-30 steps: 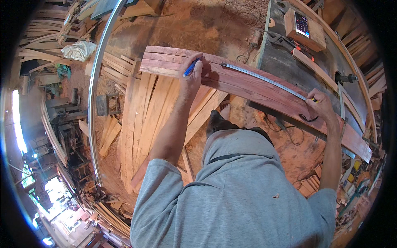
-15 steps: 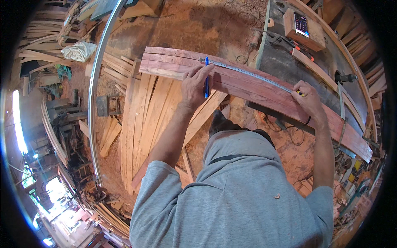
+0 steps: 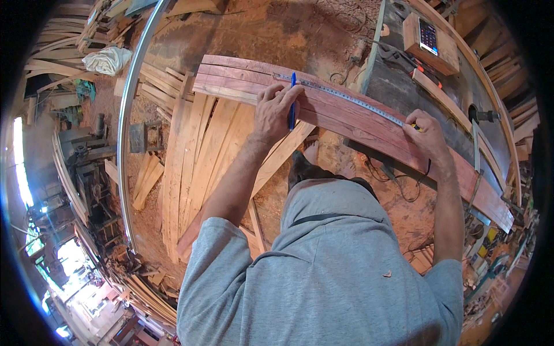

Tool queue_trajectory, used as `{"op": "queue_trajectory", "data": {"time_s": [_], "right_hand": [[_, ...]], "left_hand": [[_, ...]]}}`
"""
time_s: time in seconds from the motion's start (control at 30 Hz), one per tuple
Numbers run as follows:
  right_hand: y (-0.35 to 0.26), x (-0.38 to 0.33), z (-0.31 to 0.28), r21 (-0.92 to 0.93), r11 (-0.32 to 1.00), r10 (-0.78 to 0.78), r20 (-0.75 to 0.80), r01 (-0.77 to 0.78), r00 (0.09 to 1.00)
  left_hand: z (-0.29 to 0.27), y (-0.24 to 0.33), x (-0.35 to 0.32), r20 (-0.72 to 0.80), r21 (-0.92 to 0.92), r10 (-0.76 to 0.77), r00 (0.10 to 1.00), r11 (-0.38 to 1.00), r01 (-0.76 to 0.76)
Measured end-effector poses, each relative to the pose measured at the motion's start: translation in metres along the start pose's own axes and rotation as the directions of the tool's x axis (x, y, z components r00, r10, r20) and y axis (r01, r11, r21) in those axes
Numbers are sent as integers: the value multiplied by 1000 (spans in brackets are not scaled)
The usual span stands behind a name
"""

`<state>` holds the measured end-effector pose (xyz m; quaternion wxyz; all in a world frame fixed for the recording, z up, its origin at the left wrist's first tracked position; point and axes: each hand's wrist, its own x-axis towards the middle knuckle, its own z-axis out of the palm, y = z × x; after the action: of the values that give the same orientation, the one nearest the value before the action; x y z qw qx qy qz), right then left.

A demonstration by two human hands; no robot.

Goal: The person measures a long wooden plank using a tape measure and marks it with a pen. They then use a try square to draw perpendicular lines across the plank at the marked points. The person repeats this process along the length of the plank.

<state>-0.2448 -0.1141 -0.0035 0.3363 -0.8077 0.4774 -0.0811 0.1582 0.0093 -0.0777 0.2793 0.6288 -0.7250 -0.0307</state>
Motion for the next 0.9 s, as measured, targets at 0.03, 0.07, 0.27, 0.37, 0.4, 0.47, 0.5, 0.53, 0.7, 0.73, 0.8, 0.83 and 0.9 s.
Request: {"op": "queue_trajectory", "data": {"time_s": [0.03, 0.07, 0.27, 0.37, 0.4, 0.47, 0.5, 0.53, 0.7, 0.73, 0.8, 0.83, 0.9], "right_hand": [[2, 0, 0, 24, 1000, -17, 2, 16, 1000], [3, 1, 0, 35, 999, -10, 6, 10, 1000], [9, 4, -1, 91, 995, 42, 60, -47, 997], [1, 5, -3, 67, 996, 62, 70, -66, 996], [0, 5, -4, 52, 997, 49, 67, -52, 997], [0, 5, -4, 47, 998, 45, 64, -48, 997], [0, 5, -3, 59, 997, 54, 64, -58, 996], [0, 4, -3, 70, 995, 64, 64, -69, 996], [-2, 2, -4, -21, 1000, 3, 25, -2, 1000], [-5, 1, -4, -34, 999, 10, 13, -9, 1000], [4, 3, 2, -115, 992, -55, -15, 53, 998], [8, 2, 4, -157, 984, -84, -27, 79, 996], [1, 1, 6, -146, 989, -16, -58, 8, 998]], "left_hand": [[1, -1, -1, -19, -11, 7, 1000, 1000, -7], [1, -1, -1, -37, -22, 13, 999, 1000, -14], [0, -3, -2, 1, -16, 4, 1000, 1000, -4], [-2, -2, 0, -10, -23, 16, 1000, 1000, -16], [-3, -1, 1, -6, -14, 18, 1000, 1000, -18], [-4, 0, 1, 1, 5, 22, 1000, 1000, -22], [-4, -1, 1, 0, 9, 25, 1000, 1000, -25], [-4, -1, 2, -1, 12, 29, 1000, 999, -29], [4, -5, 4, 39, 20, 18, 999, 1000, -19], [3, -7, 4, 31, 25, 19, 999, 1000, -20], [6, -8, 3, 8, 40, 15, 1000, 999, -15], [7, -9, 1, -2, 55, 10, 1000, 998, -10], [4, -2, 4, -2, 93, -6, 1000, 996, 6]]}}
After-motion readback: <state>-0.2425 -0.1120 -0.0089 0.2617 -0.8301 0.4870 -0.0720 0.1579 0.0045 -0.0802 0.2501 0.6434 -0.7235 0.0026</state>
